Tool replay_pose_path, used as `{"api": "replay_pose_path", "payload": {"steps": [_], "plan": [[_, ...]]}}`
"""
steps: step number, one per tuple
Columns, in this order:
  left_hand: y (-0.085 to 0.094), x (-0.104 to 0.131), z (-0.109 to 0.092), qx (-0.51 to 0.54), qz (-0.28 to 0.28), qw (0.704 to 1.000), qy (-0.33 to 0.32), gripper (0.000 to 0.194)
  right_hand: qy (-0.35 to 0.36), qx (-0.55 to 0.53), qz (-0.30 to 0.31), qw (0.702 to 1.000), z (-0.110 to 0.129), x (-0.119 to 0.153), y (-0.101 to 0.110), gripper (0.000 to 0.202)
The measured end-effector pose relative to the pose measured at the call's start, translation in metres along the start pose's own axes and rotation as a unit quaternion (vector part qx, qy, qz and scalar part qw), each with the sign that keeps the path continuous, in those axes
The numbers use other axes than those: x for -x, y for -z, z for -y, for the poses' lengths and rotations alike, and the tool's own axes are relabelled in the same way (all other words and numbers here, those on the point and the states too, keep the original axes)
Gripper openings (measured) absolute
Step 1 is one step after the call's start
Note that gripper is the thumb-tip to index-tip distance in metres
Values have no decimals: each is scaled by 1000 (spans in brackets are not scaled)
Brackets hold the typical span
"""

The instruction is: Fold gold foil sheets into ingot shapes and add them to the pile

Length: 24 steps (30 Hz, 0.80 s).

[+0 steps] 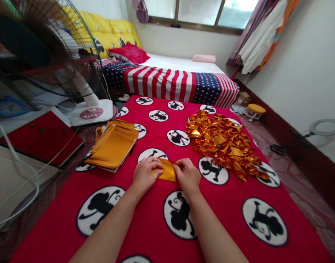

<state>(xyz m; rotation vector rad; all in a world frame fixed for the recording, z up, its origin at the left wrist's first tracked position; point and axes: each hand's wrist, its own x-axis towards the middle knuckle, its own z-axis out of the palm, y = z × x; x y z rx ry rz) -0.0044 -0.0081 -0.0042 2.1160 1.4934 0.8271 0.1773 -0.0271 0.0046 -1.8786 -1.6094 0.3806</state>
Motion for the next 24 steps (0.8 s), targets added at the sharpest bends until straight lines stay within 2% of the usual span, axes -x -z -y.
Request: {"api": "replay_pose_path", "payload": {"steps": [24], "plan": [[1,-1,-1,0,2,1000,6,9,-4,4,3,1000,0,1,0,9]]}}
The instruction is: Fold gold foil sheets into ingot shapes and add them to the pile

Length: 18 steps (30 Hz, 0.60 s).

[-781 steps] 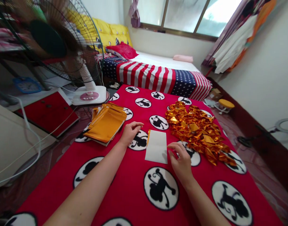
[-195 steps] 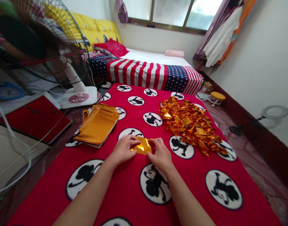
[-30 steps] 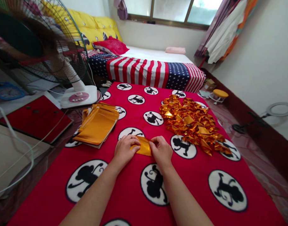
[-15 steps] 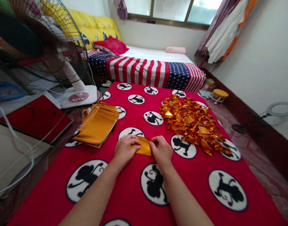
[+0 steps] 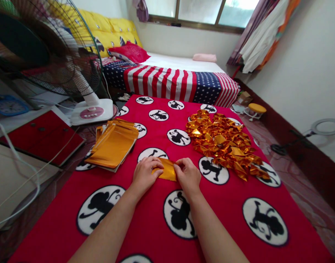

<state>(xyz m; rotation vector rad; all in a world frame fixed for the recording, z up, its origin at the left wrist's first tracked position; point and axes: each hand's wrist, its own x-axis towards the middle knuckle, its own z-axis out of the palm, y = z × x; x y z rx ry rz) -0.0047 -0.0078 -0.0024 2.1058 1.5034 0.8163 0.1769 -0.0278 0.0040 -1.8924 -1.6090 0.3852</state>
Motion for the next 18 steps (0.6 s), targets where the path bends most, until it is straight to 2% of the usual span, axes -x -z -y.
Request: {"api": "replay_pose_path", "payload": {"steps": [18], "plan": [[0,0,0,0,5,1000,-2,8,12,-3,-11,1000,-5,-1,-4,10]]}}
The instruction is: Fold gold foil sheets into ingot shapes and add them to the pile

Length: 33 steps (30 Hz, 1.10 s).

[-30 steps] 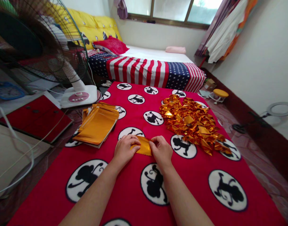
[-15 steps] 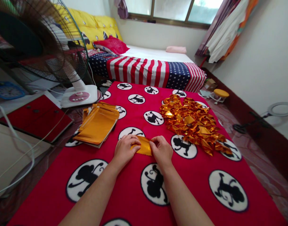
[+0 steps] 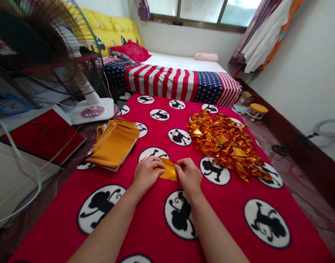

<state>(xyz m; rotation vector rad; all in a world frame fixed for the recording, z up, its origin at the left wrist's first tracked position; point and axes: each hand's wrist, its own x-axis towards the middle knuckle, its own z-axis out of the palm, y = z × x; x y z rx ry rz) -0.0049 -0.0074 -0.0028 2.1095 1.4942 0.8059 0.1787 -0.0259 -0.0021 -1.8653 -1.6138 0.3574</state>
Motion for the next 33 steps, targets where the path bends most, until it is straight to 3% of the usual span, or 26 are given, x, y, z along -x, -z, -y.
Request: {"api": "replay_pose_path", "payload": {"steps": [33], "plan": [[0,0,-1,9,0,1000,6,9,-7,-4,6,1000,3,0,4,12]]}}
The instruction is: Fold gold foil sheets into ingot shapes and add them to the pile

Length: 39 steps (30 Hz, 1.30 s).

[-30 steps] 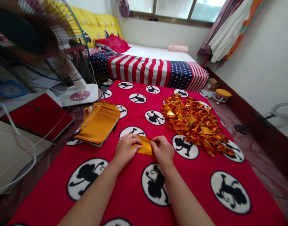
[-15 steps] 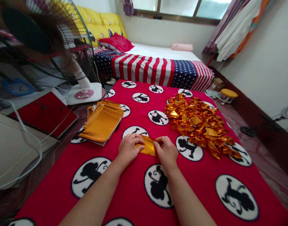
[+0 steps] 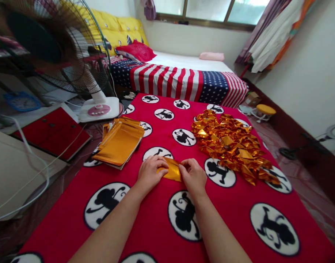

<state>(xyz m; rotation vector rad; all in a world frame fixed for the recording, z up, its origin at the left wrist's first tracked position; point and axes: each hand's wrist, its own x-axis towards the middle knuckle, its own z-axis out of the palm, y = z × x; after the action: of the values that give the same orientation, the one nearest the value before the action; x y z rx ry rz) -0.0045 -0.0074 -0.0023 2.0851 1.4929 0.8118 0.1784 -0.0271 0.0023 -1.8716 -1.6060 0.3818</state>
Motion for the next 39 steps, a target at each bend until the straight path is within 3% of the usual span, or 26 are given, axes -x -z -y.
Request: {"api": "replay_pose_path", "payload": {"steps": [16,22,28,39], "plan": [[3,0,2,1,8,1000,-18,9,-5,6,-3,1000,3,3,0,12],[2,1,1,-4,7,1000,-17,9,-1,47,-19,999,9,2,-3,38],[4,1,-1,-18,20,1000,-16,16,17,57,-14,998,8,6,-3,16],[5,1,1,-31,30,999,-24,20,28,59,-12,998,6,7,-2,18]]}}
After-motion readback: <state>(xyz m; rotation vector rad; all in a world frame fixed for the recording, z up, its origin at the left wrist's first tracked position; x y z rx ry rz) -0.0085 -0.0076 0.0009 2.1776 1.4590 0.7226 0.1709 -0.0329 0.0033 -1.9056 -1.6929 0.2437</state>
